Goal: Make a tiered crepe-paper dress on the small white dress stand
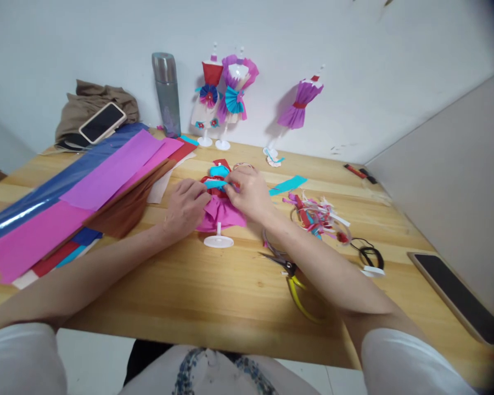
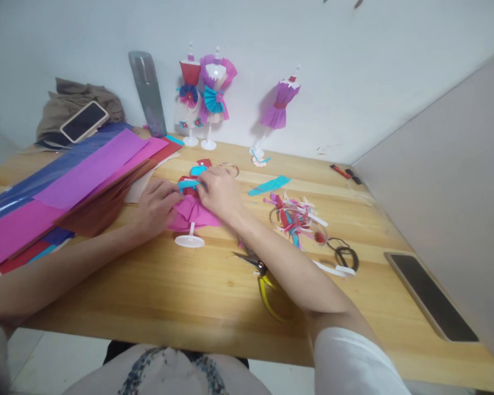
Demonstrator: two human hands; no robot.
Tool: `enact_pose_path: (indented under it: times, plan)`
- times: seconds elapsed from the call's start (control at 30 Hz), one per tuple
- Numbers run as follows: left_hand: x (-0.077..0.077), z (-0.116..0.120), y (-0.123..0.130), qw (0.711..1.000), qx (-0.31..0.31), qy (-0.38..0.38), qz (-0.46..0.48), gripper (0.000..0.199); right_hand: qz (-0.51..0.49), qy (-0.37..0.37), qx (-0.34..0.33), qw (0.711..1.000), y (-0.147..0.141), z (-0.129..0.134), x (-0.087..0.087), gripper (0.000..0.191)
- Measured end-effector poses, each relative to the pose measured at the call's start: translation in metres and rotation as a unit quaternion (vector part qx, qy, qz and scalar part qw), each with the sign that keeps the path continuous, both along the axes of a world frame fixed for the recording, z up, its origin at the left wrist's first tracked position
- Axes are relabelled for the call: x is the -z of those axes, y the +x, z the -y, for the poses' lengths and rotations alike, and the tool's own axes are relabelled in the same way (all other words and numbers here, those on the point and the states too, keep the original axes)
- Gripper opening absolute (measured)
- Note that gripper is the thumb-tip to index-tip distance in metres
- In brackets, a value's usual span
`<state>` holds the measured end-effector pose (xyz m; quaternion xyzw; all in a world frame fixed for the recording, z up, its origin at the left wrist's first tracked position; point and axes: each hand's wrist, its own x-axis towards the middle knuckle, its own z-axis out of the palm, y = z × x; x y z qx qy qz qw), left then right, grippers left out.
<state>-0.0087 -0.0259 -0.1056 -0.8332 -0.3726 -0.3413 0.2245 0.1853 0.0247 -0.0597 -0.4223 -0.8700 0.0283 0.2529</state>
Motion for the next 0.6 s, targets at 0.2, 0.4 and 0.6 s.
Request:
enact_pose_path:
  times: [0.2,0.4,0.6]
  plan:
    - [0.002,0.001,-0.002,1.000,0.009,-0.026,0.004,0.020,0.007,0.005,0.018,1.000,-0.001,-0.005,-0.002,0.015]
    - [0.004,-0.002,0.002,0.992,-0.003,-0.078,0.099,0.022,-0.056,0.038,-0.072,0.995,0.006,0.018,-0.002,0.018]
    - [0.004,-0.006,0.005,0.981,-0.030,-0.113,0.155,0.020,0.019,0.063,-0.094,0.993,0.008,0.043,0.010,0.054]
